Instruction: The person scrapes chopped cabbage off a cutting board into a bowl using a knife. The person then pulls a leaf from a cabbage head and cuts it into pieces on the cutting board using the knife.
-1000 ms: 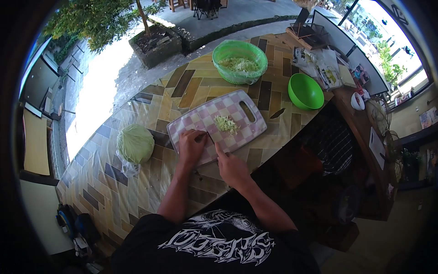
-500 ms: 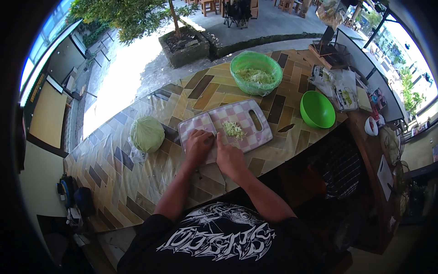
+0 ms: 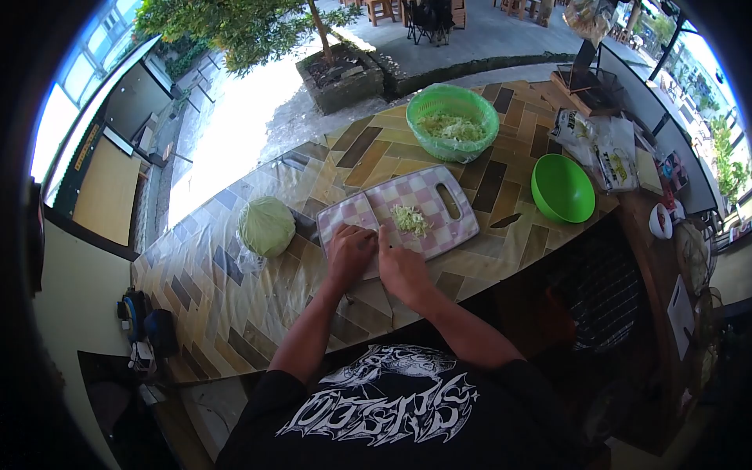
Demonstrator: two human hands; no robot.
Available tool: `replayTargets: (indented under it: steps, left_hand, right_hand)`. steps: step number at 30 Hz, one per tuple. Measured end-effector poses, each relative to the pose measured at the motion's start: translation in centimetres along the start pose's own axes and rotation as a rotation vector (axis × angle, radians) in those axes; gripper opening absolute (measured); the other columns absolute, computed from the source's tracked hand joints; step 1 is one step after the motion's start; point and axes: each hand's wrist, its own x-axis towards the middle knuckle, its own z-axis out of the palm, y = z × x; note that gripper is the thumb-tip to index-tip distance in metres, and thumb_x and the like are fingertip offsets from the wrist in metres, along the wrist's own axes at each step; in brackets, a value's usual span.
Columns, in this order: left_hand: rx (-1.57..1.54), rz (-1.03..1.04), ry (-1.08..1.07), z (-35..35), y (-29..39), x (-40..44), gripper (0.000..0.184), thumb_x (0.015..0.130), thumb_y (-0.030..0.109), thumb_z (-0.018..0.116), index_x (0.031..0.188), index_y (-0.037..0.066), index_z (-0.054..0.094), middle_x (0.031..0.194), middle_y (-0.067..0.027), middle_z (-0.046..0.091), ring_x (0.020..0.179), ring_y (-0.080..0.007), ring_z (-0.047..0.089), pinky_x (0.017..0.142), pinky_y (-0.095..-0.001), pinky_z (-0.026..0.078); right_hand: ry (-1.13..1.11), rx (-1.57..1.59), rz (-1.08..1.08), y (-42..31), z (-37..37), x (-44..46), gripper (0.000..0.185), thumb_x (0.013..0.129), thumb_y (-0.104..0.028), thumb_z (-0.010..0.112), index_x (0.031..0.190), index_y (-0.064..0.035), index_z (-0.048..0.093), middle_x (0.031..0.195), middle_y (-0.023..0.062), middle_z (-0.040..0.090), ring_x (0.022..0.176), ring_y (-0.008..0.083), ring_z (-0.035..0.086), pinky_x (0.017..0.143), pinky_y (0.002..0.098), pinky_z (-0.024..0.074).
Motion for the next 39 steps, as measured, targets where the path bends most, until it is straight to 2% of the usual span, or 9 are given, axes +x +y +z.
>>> replayTargets:
  steps: [4,7,9,12,19,22,28,34,39]
  left_hand:
    - [-0.028,-0.041,0.017,0.4,-0.5,-0.2,0.016,0.085,0.013,0.079,0.098,0.004,0.082,0.099,-0.0124,0.08,0.096,-0.0331,0.071,0.092,-0.0435,0.055]
    - [-0.076,-0.109,-0.006,0.7,-1.1,-0.6,0.016,0.086,0.014,0.08,0.098,0.004,0.082,0.099,-0.0121,0.08,0.096,-0.0331,0.071,0.093,-0.0437,0.055]
    - [-0.108,-0.177,-0.018,0.8,-1.2,-0.6,0.017,0.086,0.015,0.081,0.099,0.004,0.082,0.099,-0.0119,0.08,0.097,-0.033,0.071,0.093,-0.0442,0.055]
    - [-0.029,-0.069,0.028,0.6,-1.1,-0.4,0.017,0.086,0.015,0.081,0.099,0.004,0.082,0.099,-0.0116,0.08,0.097,-0.0332,0.07,0.093,-0.0441,0.054]
    - [-0.025,-0.034,0.062,0.5,-1.1,-0.5,0.015,0.086,0.014,0.08,0.098,0.004,0.082,0.099,-0.0116,0.08,0.097,-0.0336,0.068,0.094,-0.0435,0.053]
    - [-0.047,-0.049,0.062,0.4,-0.9,-0.3,0.015,0.086,0.013,0.079,0.097,0.004,0.082,0.099,-0.012,0.08,0.097,-0.0336,0.069,0.094,-0.0437,0.053]
    - [-0.08,-0.086,0.056,0.9,-1.5,-0.6,0.017,0.084,0.014,0.079,0.097,0.004,0.083,0.099,-0.0134,0.081,0.097,-0.0342,0.07,0.093,-0.0441,0.054]
    - [-0.097,-0.112,0.057,0.8,-1.8,-0.8,0.018,0.084,0.015,0.078,0.097,0.004,0.083,0.1,-0.0133,0.081,0.1,-0.0337,0.071,0.095,-0.0443,0.054]
    - [-0.037,-0.066,0.1,0.3,-1.1,-0.6,0.016,0.083,0.015,0.078,0.096,0.005,0.082,0.104,-0.0111,0.078,0.105,-0.0341,0.067,0.099,-0.0446,0.052]
  right_hand:
    - [-0.049,0.042,0.028,-0.2,-1.3,-1.4,0.074,0.097,-0.01,0.054,0.167,0.0046,0.031,0.087,0.0247,0.075,0.078,0.0425,0.077,0.075,0.0549,0.0623]
    - [-0.057,0.005,0.067,-1.0,0.8,-2.6,0.072,0.098,-0.01,0.055,0.164,0.0099,0.032,0.089,0.0267,0.077,0.08,0.0424,0.077,0.075,0.0546,0.0622]
    - [-0.064,0.022,0.071,-1.0,0.7,-1.8,0.072,0.098,-0.011,0.055,0.164,0.0092,0.032,0.09,0.027,0.077,0.081,0.0427,0.078,0.077,0.0551,0.0621]
    - [-0.039,0.047,0.072,-0.4,-0.3,0.4,0.072,0.098,-0.011,0.055,0.163,0.0094,0.033,0.092,0.0274,0.077,0.082,0.0429,0.078,0.077,0.0544,0.0624]
    - [-0.014,0.059,0.089,-1.8,-0.2,-1.1,0.074,0.099,-0.011,0.053,0.168,0.0037,0.028,0.093,0.0285,0.076,0.084,0.0461,0.076,0.08,0.0578,0.0608]
    - [-0.038,-0.001,0.117,-2.8,1.1,-1.2,0.071,0.098,-0.01,0.055,0.161,0.0131,0.033,0.089,0.0266,0.077,0.083,0.0414,0.078,0.077,0.0527,0.0629]
    - [0.113,0.035,0.058,-1.8,1.3,0.6,0.07,0.099,-0.011,0.054,0.163,0.0117,0.033,0.083,0.0243,0.076,0.075,0.0425,0.077,0.07,0.0543,0.0626]
    - [0.015,0.041,0.124,-3.3,1.1,-2.0,0.07,0.1,-0.011,0.053,0.163,0.0114,0.032,0.086,0.0268,0.076,0.079,0.0439,0.077,0.074,0.0549,0.062]
    - [0.047,0.068,0.115,-2.6,1.9,0.2,0.072,0.098,-0.009,0.055,0.164,0.0108,0.031,0.088,0.0294,0.075,0.081,0.0454,0.076,0.076,0.0561,0.0614]
